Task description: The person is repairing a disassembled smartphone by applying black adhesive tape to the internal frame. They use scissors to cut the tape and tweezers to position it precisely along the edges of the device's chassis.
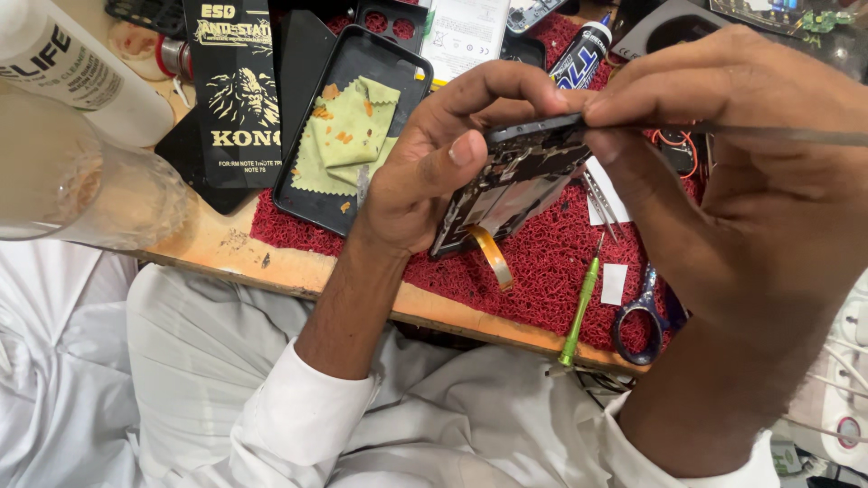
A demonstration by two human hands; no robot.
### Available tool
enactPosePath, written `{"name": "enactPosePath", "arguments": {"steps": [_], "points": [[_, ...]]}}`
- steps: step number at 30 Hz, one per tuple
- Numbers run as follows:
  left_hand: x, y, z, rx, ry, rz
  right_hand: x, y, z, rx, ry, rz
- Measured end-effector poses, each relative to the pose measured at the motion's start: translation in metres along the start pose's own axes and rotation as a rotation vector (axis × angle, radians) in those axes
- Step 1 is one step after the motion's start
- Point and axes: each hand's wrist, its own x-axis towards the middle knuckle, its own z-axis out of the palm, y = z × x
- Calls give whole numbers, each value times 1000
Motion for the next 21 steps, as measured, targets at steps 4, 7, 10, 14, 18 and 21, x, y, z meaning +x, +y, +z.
{"name": "enactPosePath", "arguments": {"steps": [4, 7, 10, 14, 18, 21], "points": [[1, 0, -1, 20, 1, -1, -3, 4, 0, -4, 7, -14], [-1, 1, 0, 13, 7, -8, -8, 10, -3, -66, -30, -119], [-2, 1, 1, -2, 14, -9, -13, 17, -3, -100, -50, -184], [-2, 2, 2, -26, 24, -21, -17, 19, -3, -191, -41, -212], [-1, 2, 4, -42, 22, -25, -19, 16, -2, -237, -28, -195], [-1, 2, 4, -30, 28, -18, -17, 14, -2, -202, -37, -189]]}}
